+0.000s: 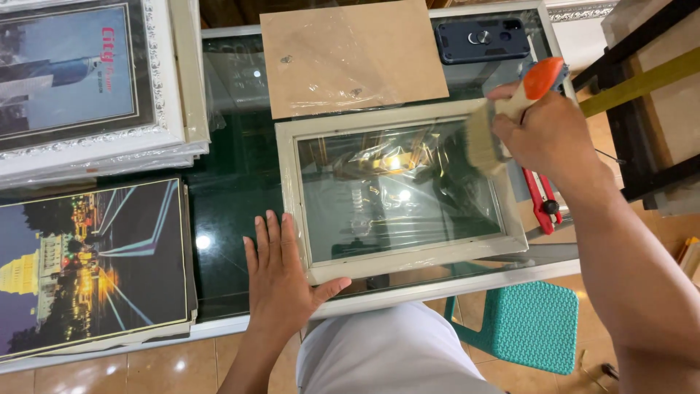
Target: Cleaning the glass of a picture frame using a brush and then a cloth in a workshop setting.
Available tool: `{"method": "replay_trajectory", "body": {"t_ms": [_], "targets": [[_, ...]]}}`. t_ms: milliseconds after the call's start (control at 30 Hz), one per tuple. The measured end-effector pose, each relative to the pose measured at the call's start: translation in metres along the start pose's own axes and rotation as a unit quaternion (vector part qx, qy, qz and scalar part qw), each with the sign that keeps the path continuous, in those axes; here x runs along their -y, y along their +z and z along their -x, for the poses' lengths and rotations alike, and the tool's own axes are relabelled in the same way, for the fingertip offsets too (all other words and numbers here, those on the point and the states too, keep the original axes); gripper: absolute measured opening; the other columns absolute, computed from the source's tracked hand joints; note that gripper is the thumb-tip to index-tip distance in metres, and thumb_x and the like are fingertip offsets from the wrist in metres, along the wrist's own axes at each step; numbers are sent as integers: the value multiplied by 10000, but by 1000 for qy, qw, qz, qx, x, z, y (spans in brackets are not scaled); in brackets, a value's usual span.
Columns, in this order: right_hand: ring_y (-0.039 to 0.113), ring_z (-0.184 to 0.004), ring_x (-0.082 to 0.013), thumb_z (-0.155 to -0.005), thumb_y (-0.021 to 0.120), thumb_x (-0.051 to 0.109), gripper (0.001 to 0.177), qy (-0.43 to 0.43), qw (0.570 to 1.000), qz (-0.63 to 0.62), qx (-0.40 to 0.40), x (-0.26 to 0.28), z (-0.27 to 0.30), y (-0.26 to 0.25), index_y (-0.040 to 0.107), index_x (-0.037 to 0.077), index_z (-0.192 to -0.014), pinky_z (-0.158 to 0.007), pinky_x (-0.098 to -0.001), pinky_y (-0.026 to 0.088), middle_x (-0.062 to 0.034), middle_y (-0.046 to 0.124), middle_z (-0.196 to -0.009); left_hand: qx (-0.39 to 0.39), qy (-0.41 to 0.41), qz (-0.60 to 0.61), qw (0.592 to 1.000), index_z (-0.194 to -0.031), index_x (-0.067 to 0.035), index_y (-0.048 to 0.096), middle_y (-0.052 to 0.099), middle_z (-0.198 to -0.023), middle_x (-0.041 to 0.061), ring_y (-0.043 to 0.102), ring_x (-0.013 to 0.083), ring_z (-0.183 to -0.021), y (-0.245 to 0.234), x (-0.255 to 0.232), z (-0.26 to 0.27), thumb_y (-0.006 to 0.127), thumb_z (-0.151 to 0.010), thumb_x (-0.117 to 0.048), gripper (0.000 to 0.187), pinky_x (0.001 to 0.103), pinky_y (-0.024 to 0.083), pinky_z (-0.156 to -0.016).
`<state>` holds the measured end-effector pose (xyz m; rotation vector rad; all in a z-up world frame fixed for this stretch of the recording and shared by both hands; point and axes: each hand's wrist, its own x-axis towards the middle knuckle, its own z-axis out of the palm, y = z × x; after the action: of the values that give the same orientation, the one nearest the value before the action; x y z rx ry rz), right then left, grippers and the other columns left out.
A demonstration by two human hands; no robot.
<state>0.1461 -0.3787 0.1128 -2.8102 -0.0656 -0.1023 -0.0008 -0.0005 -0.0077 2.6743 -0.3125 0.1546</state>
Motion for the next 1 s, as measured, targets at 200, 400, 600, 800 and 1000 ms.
{"method": "replay_trajectory", "body": {"t_ms": [200,400,600,800,1000], "targets": [[519,-657,-103,-939,644,-63,430,-127,942,-309,-34,90,40,34,580,-6,-1360,-517,-225,428,-126,633,-1146,16,-12,-8,1000,-1549,127,168,180,-1591,421,94,553,-1514,4,3,1,596,-714,-886,1381,659,56,-1181],[622,-983,-144,-958,586,10,407,-82,844,-522,89,159,69,107,565,56,-1362,-830,-260,550,-86,630,-1229,7,-16,-22,1000,-1548,128,184,193,-1601,402,106,523,-1527,6,3,0,603,-664,-910,1426,636,62,-1198],[466,-634,-86,-923,611,-67,463,45,912,-405,46,24,77,47,638,96,-1356,-528,-230,354,-34,599,-853,10,-12,2,1000,-1551,126,168,179,-1593,424,91,549,-1519,3,2,0,601,-707,-875,1379,667,51,-1188],[688,-667,-325,-978,689,236,436,114,983,136,-54,18,102,-15,733,255,-1411,-641,-428,518,-94,739,-798,2,5,-11,1000,-1529,146,184,214,-1553,464,144,597,-1489,1,1,-1,675,-701,-844,1381,701,101,-1164],[644,-634,-132,-924,681,92,381,-188,894,-406,5,148,115,65,580,33,-1286,-502,-254,524,-110,729,-1167,-28,12,-16,999,-1550,120,181,236,-1572,434,179,570,-1500,3,1,1,659,-688,-842,1377,687,150,-1168]]}}
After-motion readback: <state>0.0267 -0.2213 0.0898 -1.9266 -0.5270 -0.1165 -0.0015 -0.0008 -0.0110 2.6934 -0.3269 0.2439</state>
